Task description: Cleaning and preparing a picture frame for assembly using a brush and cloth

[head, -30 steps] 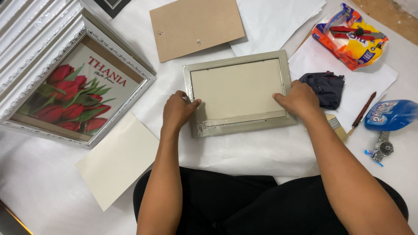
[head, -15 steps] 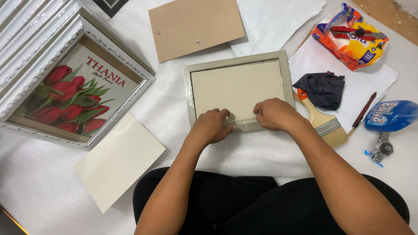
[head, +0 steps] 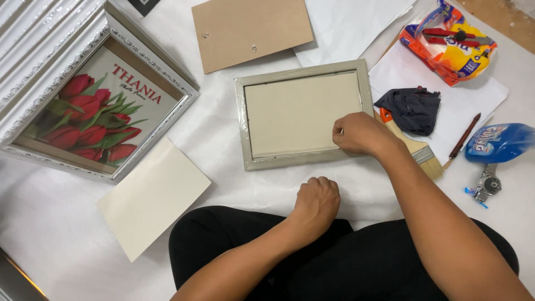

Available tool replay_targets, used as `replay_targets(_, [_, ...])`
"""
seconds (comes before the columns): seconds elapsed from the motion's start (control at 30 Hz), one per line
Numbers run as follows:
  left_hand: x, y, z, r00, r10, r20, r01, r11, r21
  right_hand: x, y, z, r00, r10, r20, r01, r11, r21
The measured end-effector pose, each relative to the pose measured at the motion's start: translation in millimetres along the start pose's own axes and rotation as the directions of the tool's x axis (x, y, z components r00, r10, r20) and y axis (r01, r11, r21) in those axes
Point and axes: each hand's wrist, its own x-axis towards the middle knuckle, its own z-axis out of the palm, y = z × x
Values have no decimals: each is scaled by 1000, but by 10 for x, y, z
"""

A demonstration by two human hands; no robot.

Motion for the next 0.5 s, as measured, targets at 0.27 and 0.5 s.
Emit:
replay_targets(0.27, [45, 95, 85, 994, 97, 58, -103, 988, 114, -115, 108, -58, 996, -19, -87, 24, 998, 56])
replay_targets(0.5, [-99, 142, -82, 995, 100, 24, -98, 993, -63, -233, 158, -99, 988, -32, -150, 50, 992, 117])
